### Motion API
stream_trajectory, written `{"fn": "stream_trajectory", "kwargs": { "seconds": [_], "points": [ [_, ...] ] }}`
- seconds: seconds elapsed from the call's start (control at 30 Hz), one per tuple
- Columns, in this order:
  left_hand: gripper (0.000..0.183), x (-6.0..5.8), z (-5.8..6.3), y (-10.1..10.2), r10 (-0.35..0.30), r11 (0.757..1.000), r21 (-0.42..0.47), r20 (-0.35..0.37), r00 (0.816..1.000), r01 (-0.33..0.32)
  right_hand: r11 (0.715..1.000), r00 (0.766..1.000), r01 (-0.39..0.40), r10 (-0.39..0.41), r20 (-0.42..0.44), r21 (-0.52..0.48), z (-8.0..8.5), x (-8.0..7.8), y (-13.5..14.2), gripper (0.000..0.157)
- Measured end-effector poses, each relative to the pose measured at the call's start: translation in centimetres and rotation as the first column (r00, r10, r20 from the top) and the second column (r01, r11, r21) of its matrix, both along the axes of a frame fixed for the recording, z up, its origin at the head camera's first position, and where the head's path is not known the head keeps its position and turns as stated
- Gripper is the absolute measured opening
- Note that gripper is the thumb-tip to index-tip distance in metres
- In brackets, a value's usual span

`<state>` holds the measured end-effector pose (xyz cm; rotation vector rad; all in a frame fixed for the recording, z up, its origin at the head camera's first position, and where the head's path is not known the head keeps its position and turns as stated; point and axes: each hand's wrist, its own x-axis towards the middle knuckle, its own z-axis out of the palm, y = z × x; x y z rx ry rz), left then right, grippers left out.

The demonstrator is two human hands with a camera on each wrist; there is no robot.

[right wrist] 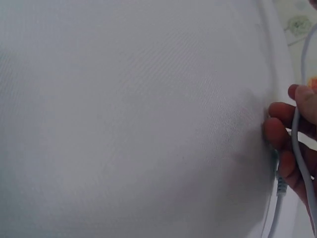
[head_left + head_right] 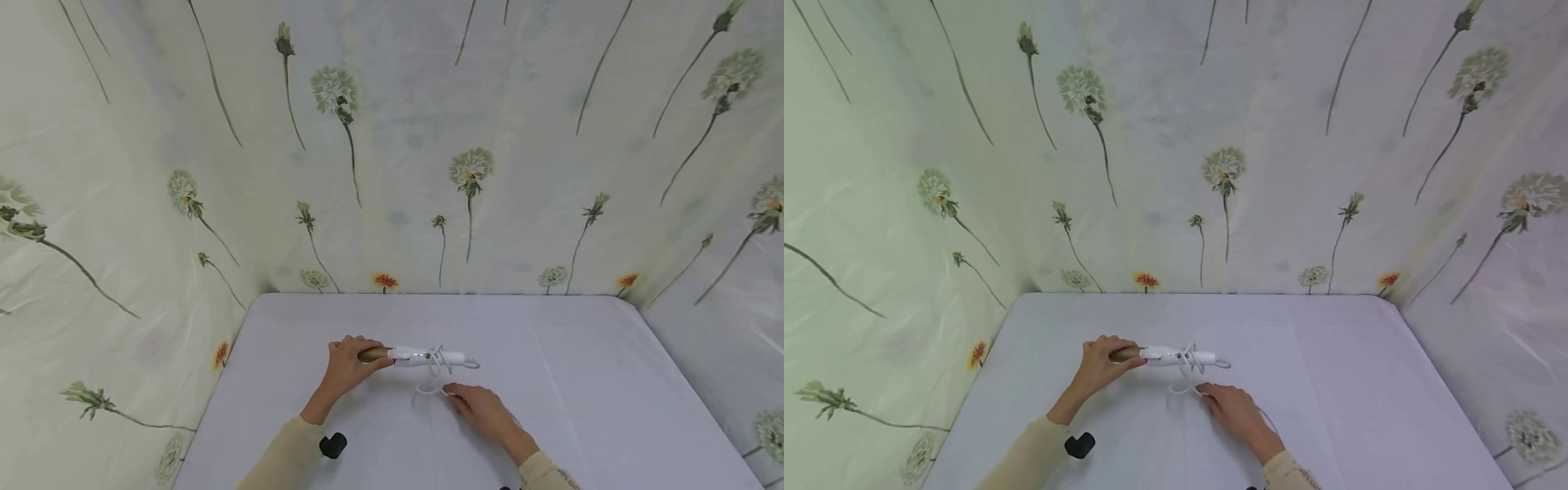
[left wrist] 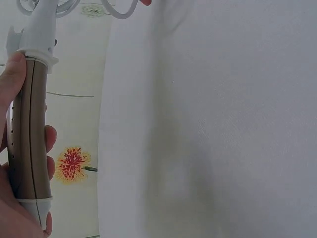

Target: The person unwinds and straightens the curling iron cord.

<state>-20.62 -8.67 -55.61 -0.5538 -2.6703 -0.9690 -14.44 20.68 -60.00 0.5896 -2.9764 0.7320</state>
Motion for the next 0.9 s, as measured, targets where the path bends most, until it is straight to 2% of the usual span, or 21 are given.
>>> {"fn": "stream_trajectory", "kwargs": {
  "seconds": [0.1,0.3,0.43,0.53,0.7,0.9],
  "points": [
    [0.039,0.0,0.0,0.0,0.01,1.0,-0.01,0.0,1.0,-0.01,1.0,1.0,0.003,-0.003,-0.01,-0.006,-0.2,0.2,-0.1,0.019],
    [0.039,0.0,0.0,0.1,0.033,0.999,-0.019,-0.018,0.999,-0.034,1.0,0.996,-0.008,0.006,-0.083,-0.025,-0.4,0.3,-0.3,0.015],
    [0.039,-0.1,-0.1,0.2,0.043,0.999,-0.023,-0.027,0.999,-0.044,1.0,0.997,-0.005,0.003,-0.079,-0.016,-0.4,0.4,-0.5,0.014],
    [0.039,-0.1,-0.3,0.2,0.048,0.998,-0.027,-0.023,0.999,-0.048,1.0,0.999,0.016,-0.017,-0.046,-0.012,-0.4,0.5,-0.7,0.022],
    [0.039,-0.1,-0.5,0.3,0.055,0.998,-0.025,-0.028,0.998,-0.056,1.0,0.999,0.026,-0.026,-0.047,-0.007,-0.1,0.9,-0.9,0.037],
    [0.039,-0.3,-0.3,0.3,0.057,0.998,-0.025,-0.037,0.998,-0.058,0.999,0.995,0.03,-0.034,-0.093,-0.046,-0.6,0.7,-1.1,0.034]
  ]
}}
